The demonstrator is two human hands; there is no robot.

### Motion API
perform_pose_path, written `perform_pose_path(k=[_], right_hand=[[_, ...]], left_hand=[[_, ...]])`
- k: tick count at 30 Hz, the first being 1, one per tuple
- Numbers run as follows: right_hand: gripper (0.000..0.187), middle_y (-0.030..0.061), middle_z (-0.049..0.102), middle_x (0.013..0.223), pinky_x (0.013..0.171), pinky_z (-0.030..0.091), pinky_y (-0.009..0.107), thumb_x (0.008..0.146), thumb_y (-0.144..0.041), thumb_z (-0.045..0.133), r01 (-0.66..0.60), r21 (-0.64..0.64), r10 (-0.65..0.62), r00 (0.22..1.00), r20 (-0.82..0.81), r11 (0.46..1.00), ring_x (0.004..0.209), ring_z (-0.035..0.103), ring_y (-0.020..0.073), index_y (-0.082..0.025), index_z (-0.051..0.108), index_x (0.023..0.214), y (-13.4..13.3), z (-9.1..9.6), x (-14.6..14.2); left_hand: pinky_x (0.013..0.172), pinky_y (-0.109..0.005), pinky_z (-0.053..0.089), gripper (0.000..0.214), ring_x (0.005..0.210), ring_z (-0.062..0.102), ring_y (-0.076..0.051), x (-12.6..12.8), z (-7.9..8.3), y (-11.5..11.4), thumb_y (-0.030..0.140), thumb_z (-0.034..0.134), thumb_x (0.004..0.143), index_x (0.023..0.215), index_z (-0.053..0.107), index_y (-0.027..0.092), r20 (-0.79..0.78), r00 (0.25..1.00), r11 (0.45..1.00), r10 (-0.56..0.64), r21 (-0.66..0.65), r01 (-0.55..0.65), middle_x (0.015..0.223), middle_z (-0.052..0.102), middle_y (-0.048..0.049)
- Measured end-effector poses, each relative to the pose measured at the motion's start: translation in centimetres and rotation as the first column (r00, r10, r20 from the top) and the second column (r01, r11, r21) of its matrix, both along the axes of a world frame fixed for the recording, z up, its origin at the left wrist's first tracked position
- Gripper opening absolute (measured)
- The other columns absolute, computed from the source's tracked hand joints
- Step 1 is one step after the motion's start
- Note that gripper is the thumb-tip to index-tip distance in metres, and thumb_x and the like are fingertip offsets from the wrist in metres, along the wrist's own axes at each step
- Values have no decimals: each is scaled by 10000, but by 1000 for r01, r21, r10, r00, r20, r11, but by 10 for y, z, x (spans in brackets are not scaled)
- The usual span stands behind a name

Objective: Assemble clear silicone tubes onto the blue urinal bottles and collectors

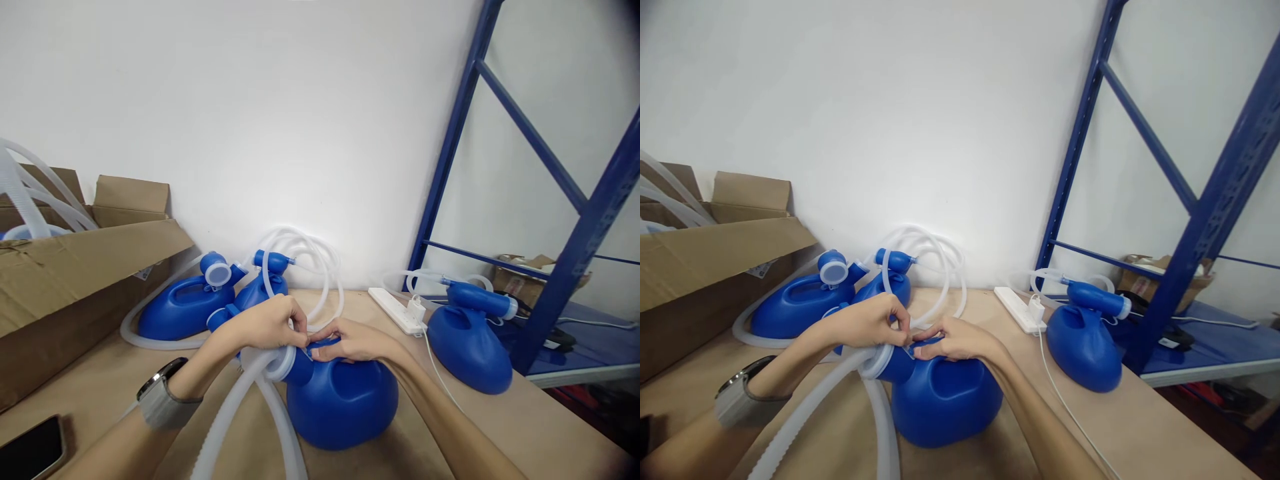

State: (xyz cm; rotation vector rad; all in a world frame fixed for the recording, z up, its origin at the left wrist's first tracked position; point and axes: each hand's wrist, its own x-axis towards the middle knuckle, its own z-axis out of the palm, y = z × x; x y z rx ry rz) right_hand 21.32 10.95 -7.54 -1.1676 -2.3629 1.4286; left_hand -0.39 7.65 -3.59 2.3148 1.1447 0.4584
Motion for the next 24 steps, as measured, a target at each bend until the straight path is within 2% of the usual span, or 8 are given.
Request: perform_pose_path(k=[3,7,11,15,17,19,21,24], right_hand=[[579,-58,485,578,400,224,196,775,-606,765,-6,11,6,1000,2,1000,457,290,51,-198,762,1186,-1,1,1],[558,-49,523,592,405,243,197,787,-612,753,-35,35,35,999,0,999,463,313,56,-205,768,1168,1,2,3],[620,-62,497,560,407,256,192,796,-595,758,-57,54,55,998,32,997,451,318,57,-228,713,1294,6,2,11],[594,-22,640,685,442,341,189,791,-542,783,-67,79,65,997,33,995,481,391,59,-227,719,1290,10,4,22],[571,18,731,829,569,475,212,783,-502,803,-77,97,77,997,5,992,594,544,99,-215,732,1271,10,6,25],[548,51,772,1013,797,545,263,784,-469,812,-114,110,117,993,-27,987,830,667,170,-211,737,1262,10,8,27],[536,60,766,1136,944,531,307,785,-457,815,-151,101,156,987,-39,983,1009,687,221,-215,737,1258,10,9,28],[564,65,765,1168,968,543,333,769,-463,825,-166,51,168,985,-28,985,1061,700,250,-208,731,1264,10,10,30]], left_hand=[[593,-195,386,134,650,593,-108,-1,2,-2,206,670,758,745,792,152,1,1000,999,-19,-29,19,705,748,-5],[637,-200,409,234,686,625,-116,-7,7,-7,337,644,877,885,817,178,-24,996,996,-88,2,88,782,773,-11],[661,-217,417,312,746,642,-135,-19,17,-13,421,592,921,1015,795,203,-62,998,994,-13,104,20,896,776,-21],[638,-214,424,319,715,620,-128,-27,29,-21,473,620,888,907,769,191,-82,997,998,8,59,-4,837,741,-12],[583,-211,414,302,650,593,-118,-26,31,-26,489,698,817,806,728,188,-143,990,1000,-8,-25,4,747,700,9],[533,-212,397,254,594,569,-111,-22,31,-32,442,738,768,753,688,193,-214,977,996,-20,-90,1,684,667,29],[511,-213,388,173,570,562,-109,-17,29,-35,363,710,770,740,674,196,-251,967,992,-39,-123,8,658,662,34],[527,-210,399,106,583,574,-109,-11,26,-37,288,653,781,739,673,192,-248,966,991,-70,-127,39,681,689,25]])
